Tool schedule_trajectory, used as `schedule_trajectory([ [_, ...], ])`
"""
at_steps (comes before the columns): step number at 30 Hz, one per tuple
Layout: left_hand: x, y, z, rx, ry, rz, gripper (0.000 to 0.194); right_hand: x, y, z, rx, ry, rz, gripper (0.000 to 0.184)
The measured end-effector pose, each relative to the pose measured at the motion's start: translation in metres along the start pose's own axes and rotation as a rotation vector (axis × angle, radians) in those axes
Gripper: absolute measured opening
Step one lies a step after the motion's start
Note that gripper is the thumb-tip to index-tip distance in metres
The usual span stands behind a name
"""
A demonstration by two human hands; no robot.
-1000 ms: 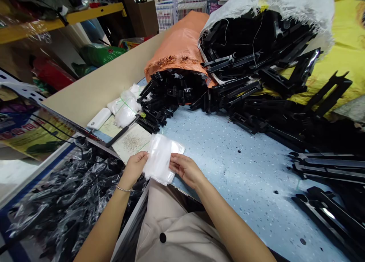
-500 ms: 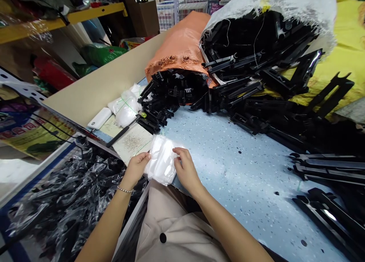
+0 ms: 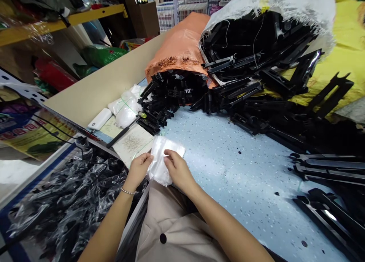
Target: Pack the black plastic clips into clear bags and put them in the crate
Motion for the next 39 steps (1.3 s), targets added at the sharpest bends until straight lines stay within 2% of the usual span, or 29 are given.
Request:
schedule_trajectory([
  [2, 0.002, 0.006, -0.008, 0.117, -0.044, -0.007, 0.022, 0.013, -0.011, -0.005, 0.180, 0.003, 0.061, 0.037],
  [4, 0.002, 0.014, -0.017, 0.254, -0.088, 0.017, 0.021, 0.021, -0.026, -0.012, 0.250, 0.067, 0.065, 0.038],
  [7, -0.007, 0.024, -0.022, 0.390, -0.225, -0.039, 0.025, 0.025, -0.047, -0.018, 0.201, 0.190, 0.021, 0.027],
  [11, -0.027, 0.021, -0.009, 0.498, -0.660, -0.202, 0.056, 0.024, -0.055, -0.024, 0.169, 0.207, -0.011, 0.009],
  [14, -0.040, 0.010, 0.009, 0.484, -0.798, -0.165, 0.063, 0.023, -0.050, -0.025, 0.162, 0.153, -0.014, 0.015],
  [17, -0.052, 0.000, 0.019, 0.518, -0.753, -0.129, 0.061, 0.013, -0.042, -0.024, 0.178, 0.089, -0.012, 0.025],
  [19, -0.059, -0.004, 0.020, 0.522, -0.671, -0.158, 0.058, -0.001, -0.038, -0.023, 0.199, 0.059, -0.006, 0.028],
  [21, -0.064, -0.006, 0.020, 0.500, -0.578, -0.204, 0.055, -0.024, -0.036, -0.020, 0.250, 0.036, -0.024, 0.030],
  [25, -0.066, -0.007, 0.020, 0.459, -0.456, -0.269, 0.052, -0.095, -0.042, -0.006, 0.353, 0.107, -0.107, 0.021],
  [27, -0.065, -0.007, 0.020, 0.458, -0.423, -0.296, 0.050, -0.133, -0.049, 0.005, 0.384, 0.233, -0.073, 0.014],
  [29, -0.064, -0.006, 0.021, 0.464, -0.393, -0.322, 0.049, -0.163, -0.059, 0.012, 0.395, 0.339, 0.051, 0.010],
  [32, -0.063, -0.006, 0.021, 0.461, -0.362, -0.360, 0.047, -0.185, -0.073, 0.009, 0.291, 0.553, 0.292, 0.012],
  [34, -0.062, -0.006, 0.021, 0.452, -0.351, -0.382, 0.045, -0.187, -0.080, 0.000, 0.156, 0.819, 0.341, 0.017],
  [37, -0.061, -0.006, 0.022, 0.443, -0.350, -0.389, 0.045, -0.175, -0.082, -0.011, -0.085, 1.227, 0.253, 0.032],
  [39, -0.059, -0.005, 0.023, 0.441, -0.359, -0.380, 0.046, -0.154, -0.078, -0.008, -0.251, 1.320, 0.151, 0.045],
])
Point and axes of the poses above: each hand's wrist, its own y-axis away from the middle knuckle, its own x-axis out of the palm, z = x × y, the point moved 2 cm from there along -y, towards the middle knuckle, and after that the axes turned 14 degrees about -z, right-handed, at the moved point
